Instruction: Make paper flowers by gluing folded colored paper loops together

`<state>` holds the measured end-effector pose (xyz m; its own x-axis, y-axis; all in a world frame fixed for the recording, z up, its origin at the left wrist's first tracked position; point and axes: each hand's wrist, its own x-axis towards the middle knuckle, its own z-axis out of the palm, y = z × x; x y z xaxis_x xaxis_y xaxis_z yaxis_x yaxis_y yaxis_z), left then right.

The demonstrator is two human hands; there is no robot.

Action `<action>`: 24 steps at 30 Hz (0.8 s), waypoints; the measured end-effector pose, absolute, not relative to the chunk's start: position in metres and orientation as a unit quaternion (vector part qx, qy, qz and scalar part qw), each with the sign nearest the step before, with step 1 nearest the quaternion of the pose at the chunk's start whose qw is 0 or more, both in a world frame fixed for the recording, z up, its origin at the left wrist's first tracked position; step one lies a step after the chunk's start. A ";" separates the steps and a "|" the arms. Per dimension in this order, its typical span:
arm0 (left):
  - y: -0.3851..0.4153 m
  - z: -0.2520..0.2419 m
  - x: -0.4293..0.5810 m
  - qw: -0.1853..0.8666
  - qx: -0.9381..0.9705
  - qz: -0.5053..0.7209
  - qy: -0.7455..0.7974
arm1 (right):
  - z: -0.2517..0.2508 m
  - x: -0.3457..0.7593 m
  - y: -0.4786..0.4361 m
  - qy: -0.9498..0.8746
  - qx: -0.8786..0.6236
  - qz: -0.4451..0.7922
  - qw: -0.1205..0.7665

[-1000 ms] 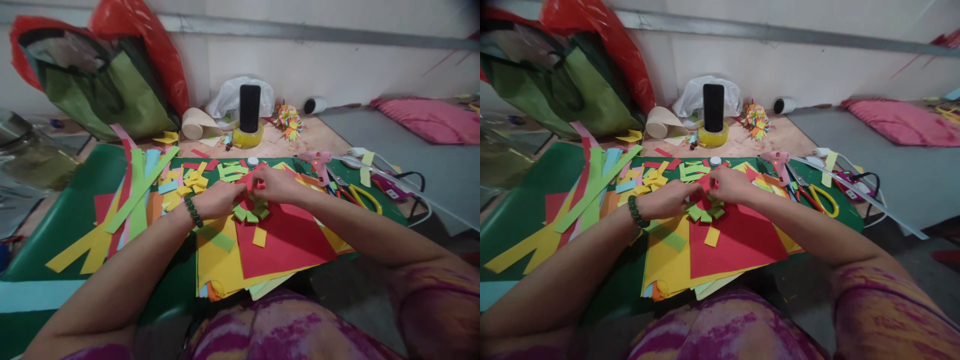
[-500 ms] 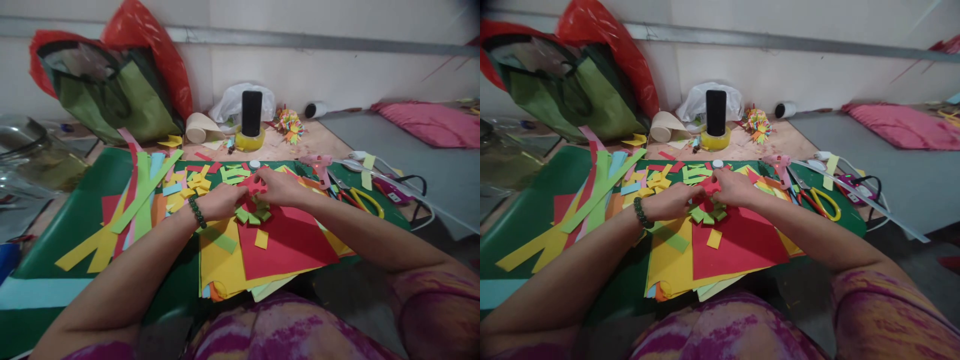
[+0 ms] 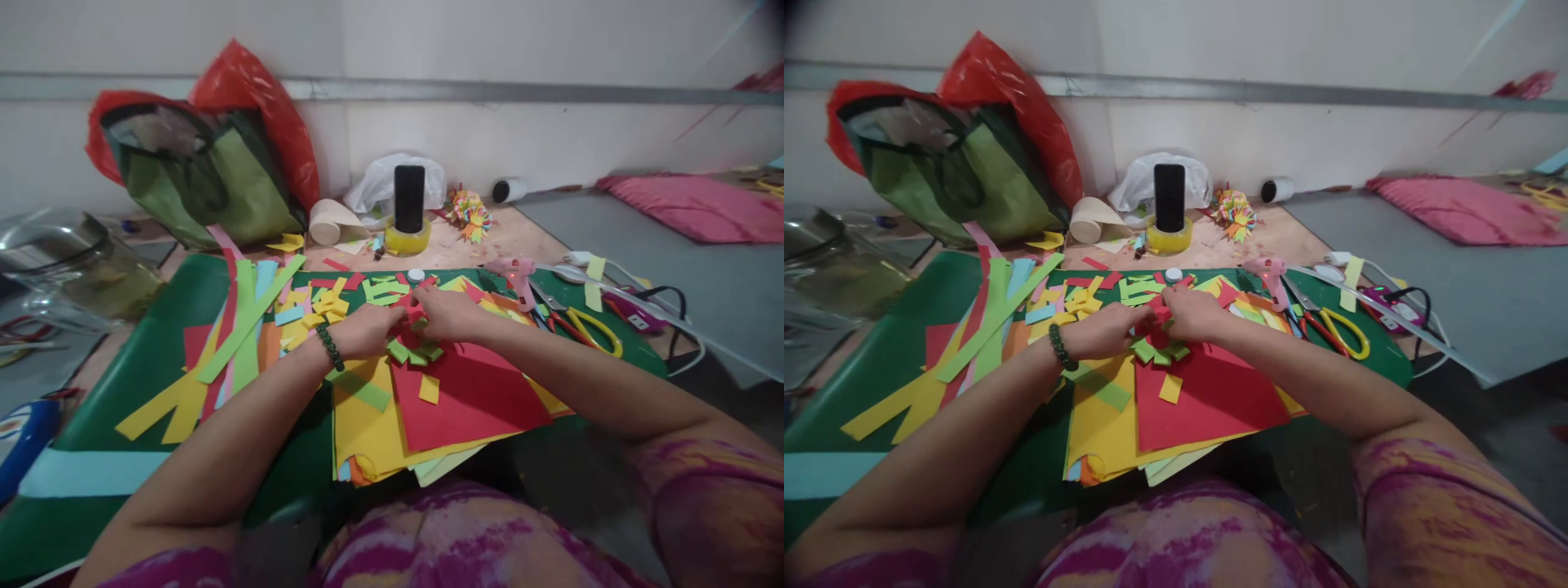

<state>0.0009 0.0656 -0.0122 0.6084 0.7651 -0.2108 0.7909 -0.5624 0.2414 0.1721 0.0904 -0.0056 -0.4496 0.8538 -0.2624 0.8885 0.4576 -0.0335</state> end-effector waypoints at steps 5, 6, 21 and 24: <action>0.066 -0.013 0.000 0.161 0.883 -0.037 0.439 | -0.007 0.169 0.089 0.849 0.517 -0.061 0.088; 0.066 -0.013 0.000 0.162 0.883 -0.036 0.438 | -0.008 0.169 0.089 0.847 0.519 -0.063 0.091; 0.091 -0.041 -0.014 0.311 0.773 0.221 0.507 | -0.002 0.202 0.058 0.780 0.614 -0.120 -0.001; 0.093 -0.047 -0.012 0.313 0.754 0.244 0.523 | -0.018 0.203 0.057 0.775 0.612 -0.157 -0.029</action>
